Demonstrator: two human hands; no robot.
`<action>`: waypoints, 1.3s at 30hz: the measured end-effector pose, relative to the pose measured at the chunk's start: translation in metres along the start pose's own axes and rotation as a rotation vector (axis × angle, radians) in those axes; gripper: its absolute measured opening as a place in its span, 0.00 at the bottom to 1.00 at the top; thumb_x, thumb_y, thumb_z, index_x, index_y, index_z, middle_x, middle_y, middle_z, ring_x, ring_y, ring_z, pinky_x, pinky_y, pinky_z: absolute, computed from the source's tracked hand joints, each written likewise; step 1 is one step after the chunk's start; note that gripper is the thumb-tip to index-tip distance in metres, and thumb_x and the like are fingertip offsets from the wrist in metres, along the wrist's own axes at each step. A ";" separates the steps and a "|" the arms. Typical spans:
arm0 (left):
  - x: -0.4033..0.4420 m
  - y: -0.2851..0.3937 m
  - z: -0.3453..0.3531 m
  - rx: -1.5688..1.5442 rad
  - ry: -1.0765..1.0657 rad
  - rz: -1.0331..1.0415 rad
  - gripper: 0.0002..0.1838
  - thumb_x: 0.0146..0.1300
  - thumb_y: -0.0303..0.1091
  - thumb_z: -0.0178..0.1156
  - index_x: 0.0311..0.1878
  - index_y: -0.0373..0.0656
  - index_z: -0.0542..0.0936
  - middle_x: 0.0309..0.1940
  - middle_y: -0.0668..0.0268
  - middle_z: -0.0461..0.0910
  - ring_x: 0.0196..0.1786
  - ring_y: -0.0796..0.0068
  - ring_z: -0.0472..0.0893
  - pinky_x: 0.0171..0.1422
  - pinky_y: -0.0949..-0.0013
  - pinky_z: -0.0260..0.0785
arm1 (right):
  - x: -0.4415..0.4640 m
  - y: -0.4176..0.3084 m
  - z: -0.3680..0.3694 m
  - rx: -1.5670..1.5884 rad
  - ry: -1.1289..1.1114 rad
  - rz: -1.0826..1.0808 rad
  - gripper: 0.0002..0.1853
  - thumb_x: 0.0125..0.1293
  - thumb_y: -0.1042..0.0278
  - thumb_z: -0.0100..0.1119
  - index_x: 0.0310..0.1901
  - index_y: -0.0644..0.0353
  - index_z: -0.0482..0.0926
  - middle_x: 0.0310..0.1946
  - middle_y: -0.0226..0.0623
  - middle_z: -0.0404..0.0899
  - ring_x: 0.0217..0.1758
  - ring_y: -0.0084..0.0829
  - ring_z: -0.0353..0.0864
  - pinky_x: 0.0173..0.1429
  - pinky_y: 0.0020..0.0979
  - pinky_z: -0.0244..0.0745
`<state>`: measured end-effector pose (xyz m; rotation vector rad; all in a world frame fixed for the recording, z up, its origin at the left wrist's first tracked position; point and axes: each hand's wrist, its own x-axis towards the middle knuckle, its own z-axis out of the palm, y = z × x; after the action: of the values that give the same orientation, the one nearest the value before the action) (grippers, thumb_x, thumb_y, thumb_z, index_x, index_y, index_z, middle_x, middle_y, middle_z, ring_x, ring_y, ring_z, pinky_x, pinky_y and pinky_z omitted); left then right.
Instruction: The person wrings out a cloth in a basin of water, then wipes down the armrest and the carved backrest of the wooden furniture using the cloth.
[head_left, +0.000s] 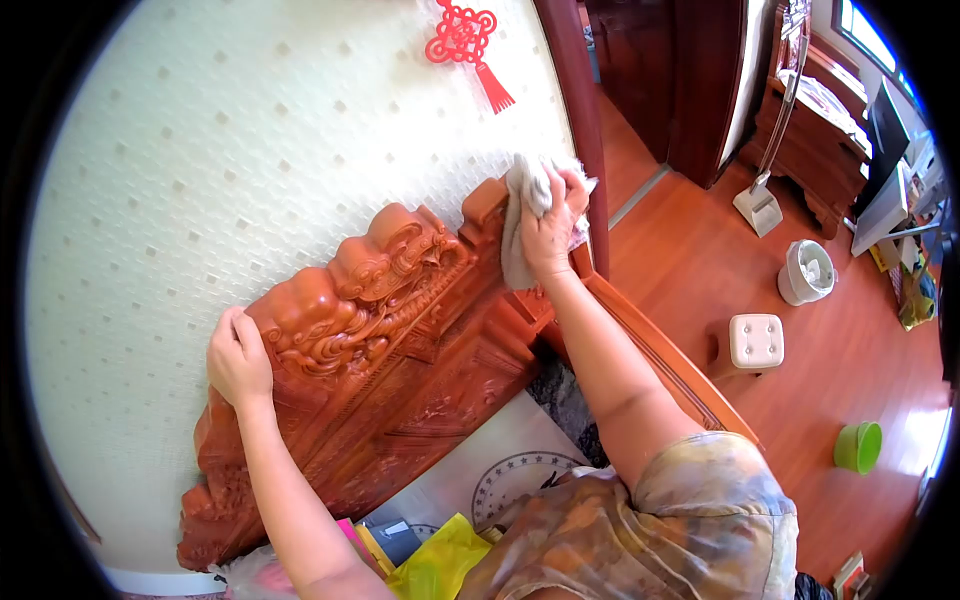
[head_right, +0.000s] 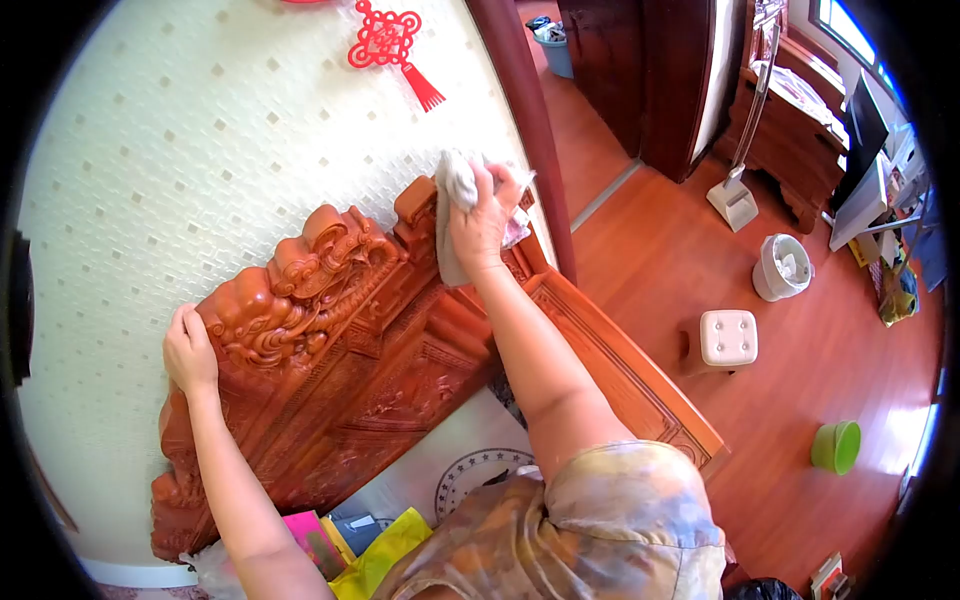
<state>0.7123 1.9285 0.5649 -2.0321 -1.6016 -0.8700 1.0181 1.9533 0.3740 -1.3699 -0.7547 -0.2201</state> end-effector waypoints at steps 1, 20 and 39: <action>0.000 0.001 0.001 -0.003 0.004 -0.002 0.17 0.59 0.40 0.42 0.33 0.39 0.77 0.29 0.54 0.77 0.33 0.53 0.76 0.35 0.61 0.66 | -0.002 0.013 0.005 0.096 0.076 -0.047 0.17 0.51 0.73 0.55 0.45 0.51 0.69 0.45 0.43 0.60 0.50 0.43 0.61 0.55 0.40 0.57; -0.001 -0.004 0.000 0.045 -0.002 -0.008 0.18 0.59 0.41 0.41 0.34 0.39 0.78 0.30 0.53 0.78 0.35 0.52 0.76 0.36 0.59 0.67 | 0.006 0.040 -0.024 -0.065 -0.057 0.319 0.14 0.53 0.68 0.57 0.42 0.58 0.69 0.39 0.45 0.67 0.43 0.46 0.69 0.44 0.38 0.66; -0.001 0.001 0.000 0.042 0.019 0.007 0.19 0.59 0.41 0.40 0.35 0.39 0.78 0.31 0.52 0.77 0.35 0.52 0.76 0.37 0.59 0.67 | -0.003 0.018 -0.015 0.036 -0.093 0.044 0.17 0.50 0.64 0.59 0.43 0.56 0.71 0.37 0.41 0.68 0.39 0.43 0.72 0.41 0.37 0.69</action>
<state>0.7126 1.9275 0.5637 -1.9935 -1.5882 -0.8431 1.0310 1.9422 0.3573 -1.3687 -0.8010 -0.1086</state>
